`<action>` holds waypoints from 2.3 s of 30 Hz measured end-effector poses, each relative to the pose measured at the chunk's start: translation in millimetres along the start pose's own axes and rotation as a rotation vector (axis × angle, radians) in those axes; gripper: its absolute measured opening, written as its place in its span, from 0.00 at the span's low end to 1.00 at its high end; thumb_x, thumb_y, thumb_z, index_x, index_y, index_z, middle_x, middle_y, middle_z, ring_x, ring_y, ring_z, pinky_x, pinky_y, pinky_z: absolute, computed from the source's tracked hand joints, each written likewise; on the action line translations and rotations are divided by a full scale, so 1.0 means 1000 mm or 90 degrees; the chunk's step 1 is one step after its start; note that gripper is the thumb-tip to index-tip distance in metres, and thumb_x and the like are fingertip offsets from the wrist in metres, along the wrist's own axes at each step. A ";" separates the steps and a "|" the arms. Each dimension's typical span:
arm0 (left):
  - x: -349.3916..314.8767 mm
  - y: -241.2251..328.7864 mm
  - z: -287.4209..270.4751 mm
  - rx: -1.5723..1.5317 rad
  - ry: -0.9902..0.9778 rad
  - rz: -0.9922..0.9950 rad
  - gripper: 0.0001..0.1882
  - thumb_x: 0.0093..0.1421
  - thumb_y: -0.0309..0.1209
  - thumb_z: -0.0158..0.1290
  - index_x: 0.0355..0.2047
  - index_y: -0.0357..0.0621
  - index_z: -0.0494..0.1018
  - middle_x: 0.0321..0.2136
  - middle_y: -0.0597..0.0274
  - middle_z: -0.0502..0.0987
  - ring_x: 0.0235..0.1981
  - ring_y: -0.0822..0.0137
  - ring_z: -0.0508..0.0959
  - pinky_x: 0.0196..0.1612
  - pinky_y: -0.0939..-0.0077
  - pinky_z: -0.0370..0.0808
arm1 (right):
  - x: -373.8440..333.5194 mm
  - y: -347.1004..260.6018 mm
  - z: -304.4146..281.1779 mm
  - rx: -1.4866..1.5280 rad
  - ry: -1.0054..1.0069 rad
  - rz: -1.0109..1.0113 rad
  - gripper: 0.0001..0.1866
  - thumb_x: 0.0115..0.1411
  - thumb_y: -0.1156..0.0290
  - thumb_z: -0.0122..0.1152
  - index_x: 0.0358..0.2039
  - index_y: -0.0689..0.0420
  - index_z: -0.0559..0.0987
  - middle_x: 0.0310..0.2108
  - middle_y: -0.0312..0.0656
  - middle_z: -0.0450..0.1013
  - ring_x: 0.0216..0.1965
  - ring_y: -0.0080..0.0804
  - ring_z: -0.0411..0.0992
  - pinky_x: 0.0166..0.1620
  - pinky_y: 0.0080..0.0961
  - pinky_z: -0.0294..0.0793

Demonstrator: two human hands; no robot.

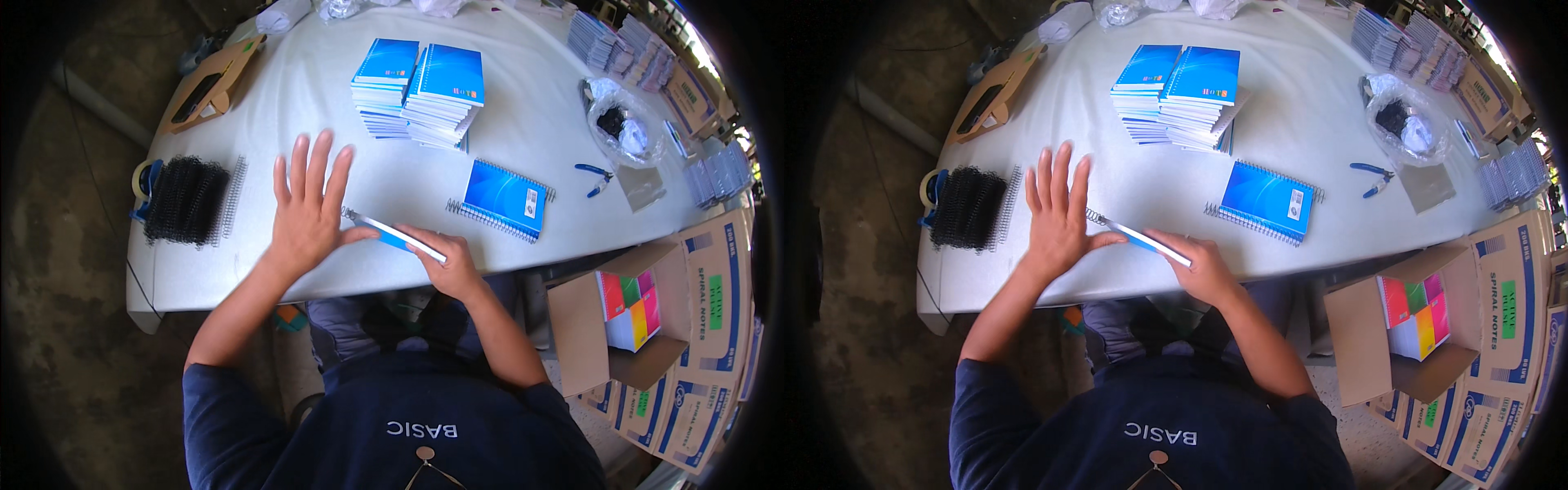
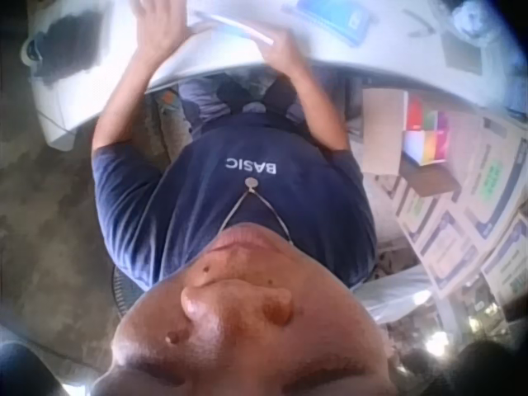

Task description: The person inserts a plastic spiral coil into the pre-punched holes of blue notebooks by hand, one at a time, while sitting at a white work table.

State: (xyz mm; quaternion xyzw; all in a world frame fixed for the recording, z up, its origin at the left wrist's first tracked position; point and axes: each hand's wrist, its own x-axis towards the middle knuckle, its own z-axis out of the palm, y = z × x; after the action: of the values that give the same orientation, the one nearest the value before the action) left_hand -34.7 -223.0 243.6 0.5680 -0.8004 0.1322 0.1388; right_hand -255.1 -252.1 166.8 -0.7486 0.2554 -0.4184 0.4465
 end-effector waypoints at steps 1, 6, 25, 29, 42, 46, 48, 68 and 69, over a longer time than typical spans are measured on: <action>-0.019 0.006 0.019 0.024 0.046 -0.035 0.48 0.50 0.58 0.53 0.59 0.31 0.55 0.60 0.34 0.53 0.64 0.38 0.48 0.61 0.41 0.41 | -0.003 -0.001 0.005 -0.003 0.007 -0.014 0.19 0.55 0.80 0.57 0.49 0.59 0.74 0.43 0.49 0.75 0.42 0.40 0.76 0.45 0.26 0.73; -0.082 0.015 0.050 0.049 0.209 0.140 0.57 0.50 0.71 0.37 0.63 0.32 0.45 0.61 0.28 0.46 0.66 0.38 0.34 0.60 0.39 0.22 | -0.015 -0.008 0.025 0.012 0.042 -0.052 0.19 0.54 0.84 0.53 0.47 0.58 0.75 0.43 0.49 0.75 0.42 0.42 0.75 0.44 0.29 0.73; -0.088 0.018 0.057 0.023 0.394 0.011 0.55 0.52 0.72 0.32 0.62 0.34 0.49 0.63 0.32 0.43 0.64 0.32 0.36 0.58 0.34 0.25 | -0.028 -0.010 0.045 -0.095 0.063 -0.142 0.17 0.49 0.85 0.59 0.43 0.63 0.77 0.38 0.47 0.77 0.38 0.41 0.77 0.41 0.29 0.75; -0.096 0.024 0.078 -0.106 0.128 -0.138 0.60 0.50 0.73 0.34 0.62 0.26 0.41 0.63 0.31 0.40 0.62 0.26 0.36 0.57 0.31 0.26 | -0.031 -0.007 0.044 -0.094 0.063 -0.174 0.25 0.47 0.87 0.56 0.47 0.57 0.76 0.42 0.46 0.75 0.41 0.43 0.75 0.44 0.31 0.75; -0.023 -0.010 0.012 0.030 0.490 0.010 0.31 0.51 0.65 0.46 0.31 0.48 0.70 0.36 0.52 0.66 0.42 0.54 0.67 0.48 0.57 0.60 | -0.023 -0.005 0.039 0.002 -0.007 -0.029 0.19 0.52 0.83 0.58 0.46 0.61 0.76 0.43 0.48 0.75 0.42 0.40 0.76 0.44 0.29 0.74; -0.073 0.010 0.062 -0.091 0.293 -0.040 0.46 0.47 0.71 0.41 0.47 0.40 0.62 0.55 0.37 0.54 0.57 0.45 0.56 0.55 0.44 0.54 | -0.024 -0.014 0.047 -0.089 0.045 -0.170 0.20 0.50 0.86 0.57 0.45 0.62 0.77 0.41 0.47 0.76 0.40 0.40 0.77 0.43 0.29 0.75; -0.125 0.037 0.082 -0.117 0.081 0.066 0.54 0.45 0.75 0.39 0.55 0.36 0.56 0.61 0.32 0.47 0.62 0.40 0.51 0.56 0.37 0.51 | -0.033 -0.004 0.042 -0.061 0.046 -0.129 0.25 0.47 0.87 0.55 0.49 0.59 0.75 0.45 0.47 0.74 0.42 0.43 0.75 0.46 0.31 0.74; -0.114 0.070 0.086 -0.321 0.143 0.237 0.48 0.51 0.67 0.45 0.66 0.59 0.46 0.65 0.54 0.50 0.63 0.42 0.53 0.61 0.39 0.47 | -0.026 0.001 0.031 -0.029 -0.018 -0.112 0.27 0.49 0.84 0.55 0.53 0.56 0.71 0.50 0.48 0.70 0.50 0.44 0.71 0.50 0.33 0.71; -0.093 0.059 0.070 -0.189 0.265 0.239 0.49 0.51 0.68 0.42 0.64 0.52 0.47 0.63 0.48 0.50 0.63 0.40 0.51 0.61 0.39 0.46 | -0.030 -0.003 0.030 -0.045 -0.026 -0.134 0.28 0.49 0.84 0.55 0.53 0.56 0.71 0.51 0.47 0.70 0.50 0.44 0.70 0.51 0.33 0.71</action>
State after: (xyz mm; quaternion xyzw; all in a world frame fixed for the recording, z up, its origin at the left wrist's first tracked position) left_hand -65.7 -148.4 141.3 0.3447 -0.8562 0.1504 0.3542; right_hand -244.5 -214.6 149.7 -0.7947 0.1811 -0.4385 0.3787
